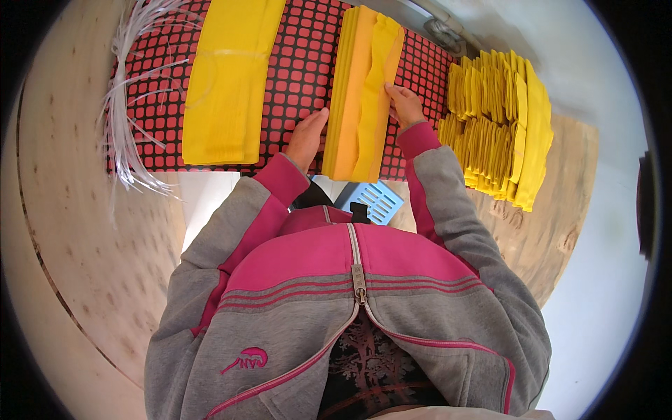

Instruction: The person folds yellow fabric pieces on a red and black checkered mat, stacks them, and ties a bundle with a white string. The person repeats the folding and stacking process throughout the clip.

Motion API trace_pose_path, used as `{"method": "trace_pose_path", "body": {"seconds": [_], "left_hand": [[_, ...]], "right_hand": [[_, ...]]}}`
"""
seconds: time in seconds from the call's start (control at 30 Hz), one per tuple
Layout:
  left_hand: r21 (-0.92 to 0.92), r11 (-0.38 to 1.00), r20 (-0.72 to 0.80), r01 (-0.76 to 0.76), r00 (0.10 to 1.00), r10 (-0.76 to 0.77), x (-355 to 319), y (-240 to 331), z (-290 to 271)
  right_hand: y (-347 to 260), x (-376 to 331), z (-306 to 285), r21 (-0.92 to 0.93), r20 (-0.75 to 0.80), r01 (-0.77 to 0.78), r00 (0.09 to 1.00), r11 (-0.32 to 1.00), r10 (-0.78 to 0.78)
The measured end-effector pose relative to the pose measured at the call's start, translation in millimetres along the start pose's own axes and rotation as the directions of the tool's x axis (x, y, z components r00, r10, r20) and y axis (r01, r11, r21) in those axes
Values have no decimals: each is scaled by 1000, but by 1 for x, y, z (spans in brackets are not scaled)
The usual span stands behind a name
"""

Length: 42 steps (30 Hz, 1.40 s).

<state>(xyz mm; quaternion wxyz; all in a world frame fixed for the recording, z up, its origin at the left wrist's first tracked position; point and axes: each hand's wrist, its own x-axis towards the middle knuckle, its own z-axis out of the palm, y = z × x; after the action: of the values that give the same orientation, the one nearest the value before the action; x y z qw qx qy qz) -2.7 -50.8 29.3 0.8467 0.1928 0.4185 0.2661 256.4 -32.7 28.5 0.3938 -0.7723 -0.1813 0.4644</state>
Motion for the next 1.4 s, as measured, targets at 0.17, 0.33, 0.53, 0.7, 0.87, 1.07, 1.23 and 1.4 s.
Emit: {"method": "trace_pose_path", "body": {"seconds": [0.17,0.33,0.53,0.7,0.87,1.07,1.23,1.4], "left_hand": [[28,984,66,-177,982,175,6,-1,13],[10,983,159,-182,971,179,5,1,23],[64,959,198,-277,945,260,3,0,33],[170,916,227,-364,919,323,2,-3,37],[244,890,246,-385,912,327,7,-10,38],[420,746,166,-517,852,497,7,-17,38],[496,692,183,-525,842,507,3,-9,38],[543,669,195,-507,851,487,-2,-2,37]], "right_hand": [[-3,0,-2,-43,-3,-16,1000,999,16],[-8,-3,-2,-16,64,-28,998,999,29],[-10,-7,1,1,35,-38,999,999,38],[-10,-8,-1,-19,36,-31,999,999,31],[-10,-8,-1,-21,25,-37,999,999,37],[-7,-3,-5,-21,69,-47,996,999,49],[-6,-4,-4,-24,37,-50,998,998,51],[-9,-9,-2,-7,42,-47,998,999,48]]}}
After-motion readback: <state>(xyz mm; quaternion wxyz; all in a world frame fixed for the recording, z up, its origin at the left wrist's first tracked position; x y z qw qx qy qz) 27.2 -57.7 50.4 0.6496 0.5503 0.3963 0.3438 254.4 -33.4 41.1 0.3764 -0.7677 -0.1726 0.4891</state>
